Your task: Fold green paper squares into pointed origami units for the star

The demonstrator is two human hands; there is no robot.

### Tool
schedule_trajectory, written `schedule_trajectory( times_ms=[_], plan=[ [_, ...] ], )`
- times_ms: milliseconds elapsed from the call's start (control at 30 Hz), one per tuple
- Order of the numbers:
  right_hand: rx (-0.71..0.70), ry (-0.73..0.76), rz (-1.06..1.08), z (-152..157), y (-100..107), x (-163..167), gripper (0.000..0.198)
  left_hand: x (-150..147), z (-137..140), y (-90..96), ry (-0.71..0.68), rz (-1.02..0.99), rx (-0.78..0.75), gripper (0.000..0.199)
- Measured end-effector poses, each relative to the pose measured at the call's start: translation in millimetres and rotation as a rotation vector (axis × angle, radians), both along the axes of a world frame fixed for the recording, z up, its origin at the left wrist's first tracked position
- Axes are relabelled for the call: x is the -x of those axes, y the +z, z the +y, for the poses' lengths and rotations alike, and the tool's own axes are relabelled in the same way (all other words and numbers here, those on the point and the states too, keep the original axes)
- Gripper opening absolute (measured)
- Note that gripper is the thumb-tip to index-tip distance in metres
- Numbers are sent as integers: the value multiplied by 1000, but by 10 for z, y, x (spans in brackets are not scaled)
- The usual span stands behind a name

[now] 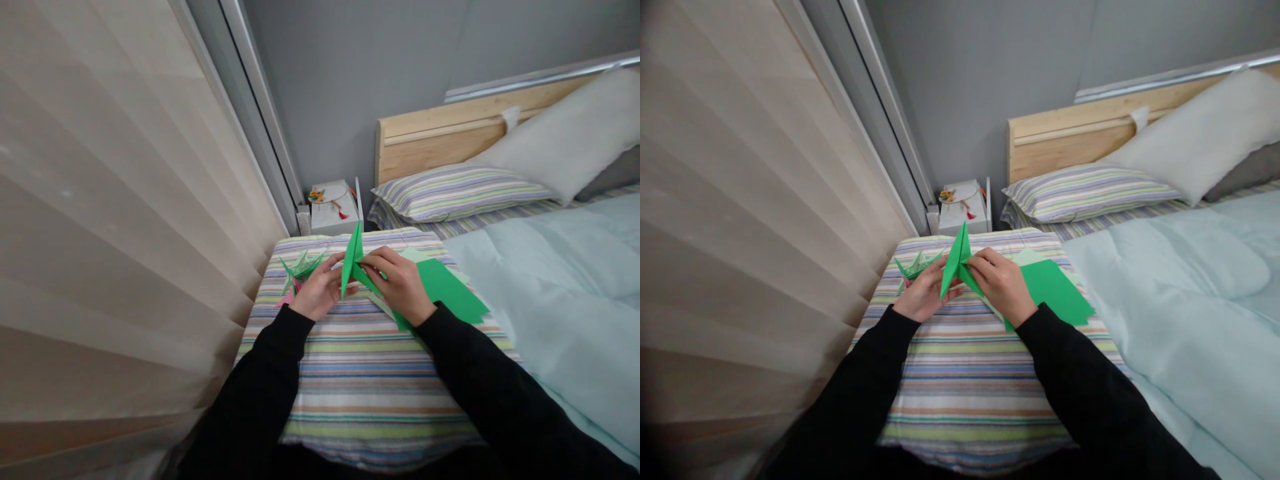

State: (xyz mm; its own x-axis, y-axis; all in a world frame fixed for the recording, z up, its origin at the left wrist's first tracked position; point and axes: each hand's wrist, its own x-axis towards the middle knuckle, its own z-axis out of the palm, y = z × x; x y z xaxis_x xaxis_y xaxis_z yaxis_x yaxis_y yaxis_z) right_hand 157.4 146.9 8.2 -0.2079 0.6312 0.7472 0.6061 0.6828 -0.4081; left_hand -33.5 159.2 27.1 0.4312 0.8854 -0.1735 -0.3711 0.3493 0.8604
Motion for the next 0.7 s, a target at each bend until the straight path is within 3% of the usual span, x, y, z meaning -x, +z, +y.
schedule_trajectory(
  times_ms=[267,333,467,567,700],
  plan=[
    [34,49,45,-5,30,5,18,33,98,-68,104,-54,57,15],
    [19,13,56,11,12,2,18,31,86,-57,144,-52,29,22],
    [13,-45,62,48,-28,-6,17,17,26,-22,105,-48,-135,60],
    [13,-43,60,66,-44,-5,17,-4,19,-48,98,-11,-206,50],
    [-3,24,152,66,-35,14,13,-33,80,-125,241,17,-225,40]
  ],
)
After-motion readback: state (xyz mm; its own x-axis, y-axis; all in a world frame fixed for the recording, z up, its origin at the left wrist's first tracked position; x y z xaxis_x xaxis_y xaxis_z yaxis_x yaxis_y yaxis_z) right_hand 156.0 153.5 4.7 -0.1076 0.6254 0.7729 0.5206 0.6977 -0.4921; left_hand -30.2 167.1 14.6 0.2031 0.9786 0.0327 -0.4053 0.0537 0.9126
